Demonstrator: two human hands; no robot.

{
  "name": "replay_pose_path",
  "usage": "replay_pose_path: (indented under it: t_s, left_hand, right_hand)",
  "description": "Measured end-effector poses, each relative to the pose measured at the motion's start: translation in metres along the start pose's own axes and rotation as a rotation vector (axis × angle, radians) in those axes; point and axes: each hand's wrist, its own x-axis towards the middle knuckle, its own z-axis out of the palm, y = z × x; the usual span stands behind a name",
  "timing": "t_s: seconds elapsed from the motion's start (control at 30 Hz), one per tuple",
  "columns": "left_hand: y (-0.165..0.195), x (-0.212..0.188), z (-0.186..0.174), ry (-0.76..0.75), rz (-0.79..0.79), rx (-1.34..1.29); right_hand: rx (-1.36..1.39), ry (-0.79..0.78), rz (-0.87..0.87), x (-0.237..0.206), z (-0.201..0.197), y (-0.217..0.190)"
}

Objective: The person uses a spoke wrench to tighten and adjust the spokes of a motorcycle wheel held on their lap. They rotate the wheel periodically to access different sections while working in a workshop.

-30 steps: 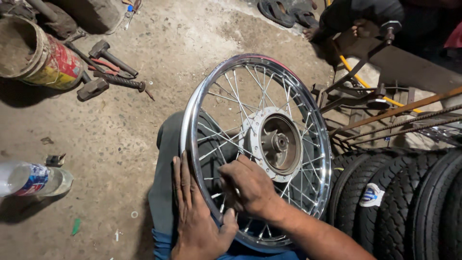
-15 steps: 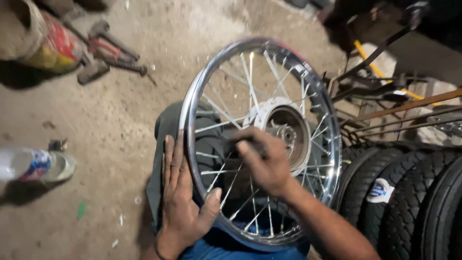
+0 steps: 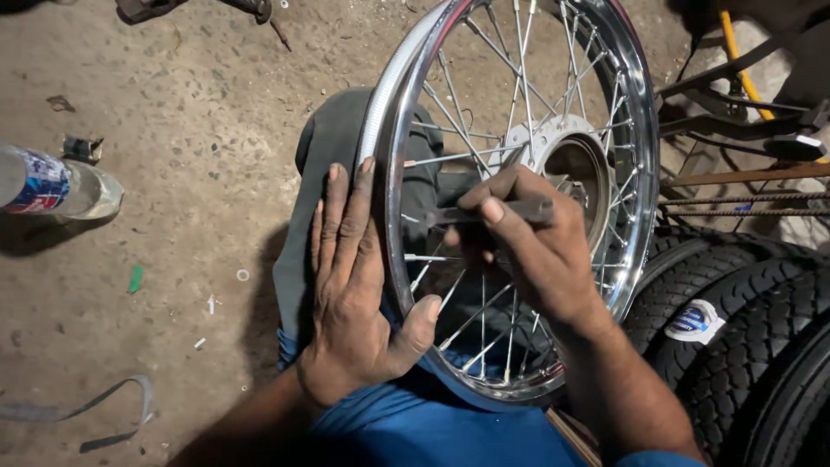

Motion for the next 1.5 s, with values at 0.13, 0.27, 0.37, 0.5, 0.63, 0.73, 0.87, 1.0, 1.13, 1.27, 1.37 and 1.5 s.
replay_pose_path:
  t_s: [0.13,0.27,0.37,0.5,0.63,0.73,0.87,1.0,1.13,1.27,1.37,1.5]
  left_hand:
    - [-0.004,-0.004,0.005,0.035,-0.004,-0.006]
    - [-0.005,-0.004,0.005,0.032,0.003,-0.001]
    - [-0.005,-0.005,0.005,0.028,0.004,0.009]
    - [-0.004,-0.005,0.005,0.035,-0.003,0.001]
    - [-0.002,-0.003,0.006,0.053,0.011,-0.021]
    - [-0.001,-0.001,0.007,0.061,0.01,-0.013]
    - [-0.003,0.0,0.008,0.068,0.042,-0.004]
    - [-0.007,-0.001,0.007,0.081,0.057,-0.056]
    - [-0.004,-0.001,0.006,0.063,0.043,-0.098]
    - [-0.001,0.001,0.005,0.079,0.063,-0.053]
    - [0.002,0.001,0.005,0.094,0.046,-0.045]
    - [0.005,0.0,0.007,0.092,0.054,-0.052]
  right_hand:
    - [0.086,-0.067,0.022,0.015,0.006,0.004]
    - [0.043,-0.087,-0.022,0.022,0.007,-0.001]
    - [0.157,0.071,0.087,0.021,0.005,-0.006]
    - [0.049,-0.041,0.056,0.027,0.008,-0.002]
    - [0.229,-0.03,0.238,0.044,0.016,0.002]
    - [0.321,-0.032,0.239,0.05,0.021,-0.003]
    - [-0.054,0.097,-0.06,0.018,0.035,-0.005]
    - [-0.637,-0.007,-0.767,-0.009,0.037,0.006]
    - [-0.661,0.054,-0.767,-0.016,0.038,0.005]
    - [-0.685,0.157,-0.558,-0.015,0.037,-0.012]
    - [-0.494,0.104,-0.169,-0.006,0.028,-0.019]
    - [0.159,0.026,0.119,0.036,0.017,-0.007]
